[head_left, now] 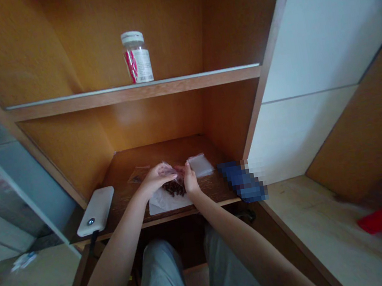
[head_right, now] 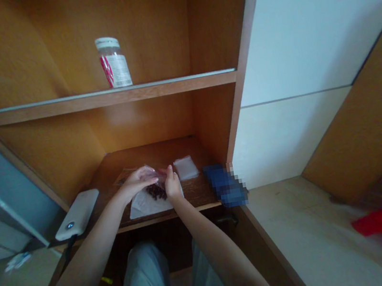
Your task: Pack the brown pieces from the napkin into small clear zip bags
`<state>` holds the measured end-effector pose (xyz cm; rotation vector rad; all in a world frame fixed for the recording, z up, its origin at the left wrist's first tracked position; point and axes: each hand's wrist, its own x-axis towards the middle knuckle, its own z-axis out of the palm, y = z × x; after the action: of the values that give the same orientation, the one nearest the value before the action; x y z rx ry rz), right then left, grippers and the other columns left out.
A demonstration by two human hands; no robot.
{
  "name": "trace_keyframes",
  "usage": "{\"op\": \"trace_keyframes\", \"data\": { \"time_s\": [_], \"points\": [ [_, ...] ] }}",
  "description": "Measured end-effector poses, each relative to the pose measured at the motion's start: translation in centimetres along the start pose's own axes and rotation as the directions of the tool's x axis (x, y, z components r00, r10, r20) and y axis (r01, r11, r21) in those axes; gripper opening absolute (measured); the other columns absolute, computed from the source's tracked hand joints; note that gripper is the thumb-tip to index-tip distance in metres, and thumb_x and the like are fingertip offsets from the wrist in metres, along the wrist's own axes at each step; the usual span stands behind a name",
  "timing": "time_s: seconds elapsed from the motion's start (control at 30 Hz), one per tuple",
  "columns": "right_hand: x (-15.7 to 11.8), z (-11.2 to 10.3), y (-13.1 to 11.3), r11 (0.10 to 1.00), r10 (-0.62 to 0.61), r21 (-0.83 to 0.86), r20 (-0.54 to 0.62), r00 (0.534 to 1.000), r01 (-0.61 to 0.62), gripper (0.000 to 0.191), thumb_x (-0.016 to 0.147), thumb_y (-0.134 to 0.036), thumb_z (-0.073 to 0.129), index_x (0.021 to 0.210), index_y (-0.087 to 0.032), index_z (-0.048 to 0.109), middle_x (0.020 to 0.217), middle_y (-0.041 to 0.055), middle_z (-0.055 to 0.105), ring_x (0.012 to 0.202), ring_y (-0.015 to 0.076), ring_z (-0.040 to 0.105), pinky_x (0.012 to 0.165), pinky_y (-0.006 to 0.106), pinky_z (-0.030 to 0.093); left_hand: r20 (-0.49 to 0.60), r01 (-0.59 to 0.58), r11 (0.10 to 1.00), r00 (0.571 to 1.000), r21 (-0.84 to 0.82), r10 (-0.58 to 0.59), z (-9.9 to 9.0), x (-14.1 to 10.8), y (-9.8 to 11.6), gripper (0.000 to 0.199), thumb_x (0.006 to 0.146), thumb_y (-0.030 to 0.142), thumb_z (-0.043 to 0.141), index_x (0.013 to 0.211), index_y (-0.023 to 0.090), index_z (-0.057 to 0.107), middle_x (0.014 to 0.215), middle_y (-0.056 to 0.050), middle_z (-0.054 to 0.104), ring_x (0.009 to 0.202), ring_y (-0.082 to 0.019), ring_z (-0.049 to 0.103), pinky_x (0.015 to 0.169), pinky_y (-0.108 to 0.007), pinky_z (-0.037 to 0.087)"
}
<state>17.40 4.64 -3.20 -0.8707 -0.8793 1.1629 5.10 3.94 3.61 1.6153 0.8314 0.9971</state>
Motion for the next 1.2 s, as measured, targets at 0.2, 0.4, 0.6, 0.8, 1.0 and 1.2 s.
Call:
{"op": "trace_keyframes", "data": {
  "time_s": [0.2, 0.4, 0.6, 0.8, 1.0, 1.2],
  "points": [
    [-0.2, -0.1, -0.2, 0.973, -0.19, -0.16, -0.138, 0.972, 0.167, 0.035, 0.079, -0.05, 0.04, 0.082, -0.019, 0.055, 0.087, 0.0067, 0.062, 0.082, 0.0189, 0.058, 0.077, 0.032, 0.044, -0.186, -0.082, 0.994, 0.98, -0.071, 0.067, -0.2, -0.4, -0.4, 0.03, 0.062, 0.02, 0.07, 0.09, 0.016, 0.059, 0.094, -0.006, 0.063, 0.088, -0.017, 0.059, 0.084, -0.032, 0.043],
    [-0.7, 0.1, -0.9, 0.957, -0.267, -0.145, -0.117, 0.956, 0.25, 0.023, 0.076, -0.041, 0.047, 0.077, -0.019, 0.054, 0.081, 0.0038, 0.06, 0.08, 0.0164, 0.055, 0.08, 0.03, 0.041, -0.289, -0.181, 0.975, 0.947, -0.127, 0.138, -0.1, -1.2, -1.1, 0.028, 0.064, 0.021, 0.067, 0.091, 0.017, 0.059, 0.102, -0.006, 0.062, 0.1, -0.019, 0.056, 0.091, -0.034, 0.04],
    [-0.5, 0.2, -0.9, 0.956, -0.29, -0.07, -0.055, 0.955, 0.286, 0.017, 0.071, -0.035, 0.051, 0.07, -0.018, 0.054, 0.09, 0.0052, 0.061, 0.087, 0.0171, 0.054, 0.08, 0.03, 0.042, -0.207, -0.135, 0.957, 0.975, -0.257, 0.082, -0.2, -2.0, -1.2, 0.049, 0.063, 0.016, 0.068, 0.109, 0.021, 0.052, 0.115, -0.008, 0.058, 0.108, -0.021, 0.053, 0.094, -0.036, 0.038],
    [-0.9, 0.1, -1.3, 0.948, -0.289, -0.153, -0.04, 0.956, 0.28, 0.024, 0.075, -0.041, 0.049, 0.078, -0.018, 0.054, 0.076, 0.0042, 0.059, 0.071, 0.0158, 0.055, 0.069, 0.029, 0.044, -0.217, -0.039, 0.936, 0.975, -0.349, -0.04, -1.8, -2.7, -2.9, 0.037, 0.069, 0.025, 0.065, 0.103, 0.016, 0.054, 0.1, -0.011, 0.065, 0.095, -0.022, 0.061, 0.089, -0.04, 0.043],
    [-1.5, 0.2, -1.6, 0.904, -0.333, -0.274, 0.033, 0.942, 0.329, 0.025, 0.077, -0.044, 0.047, 0.078, -0.02, 0.055, 0.073, 0.0033, 0.057, 0.068, 0.0155, 0.054, 0.066, 0.028, 0.043, -0.281, 0.006, 0.952, 0.955, -0.306, -0.097, -2.5, -3.2, -4.1, 0.032, 0.066, 0.03, 0.068, 0.091, 0.014, 0.059, 0.088, -0.009, 0.069, 0.082, -0.023, 0.065, 0.084, -0.042, 0.046],
    [-1.1, 0.0, -1.2, 0.882, -0.37, -0.317, -0.008, 0.929, 0.349, 0.027, 0.078, -0.044, 0.044, 0.081, -0.02, 0.054, 0.073, 0.003, 0.055, 0.066, 0.015, 0.05, 0.064, 0.027, 0.041, -0.238, 0.048, 0.961, 0.964, -0.271, -0.115, -2.5, -3.6, -3.9, 0.038, 0.067, 0.035, 0.067, 0.096, 0.013, 0.059, 0.084, -0.011, 0.069, 0.076, -0.024, 0.066, 0.08, -0.043, 0.048]
  ]
}}
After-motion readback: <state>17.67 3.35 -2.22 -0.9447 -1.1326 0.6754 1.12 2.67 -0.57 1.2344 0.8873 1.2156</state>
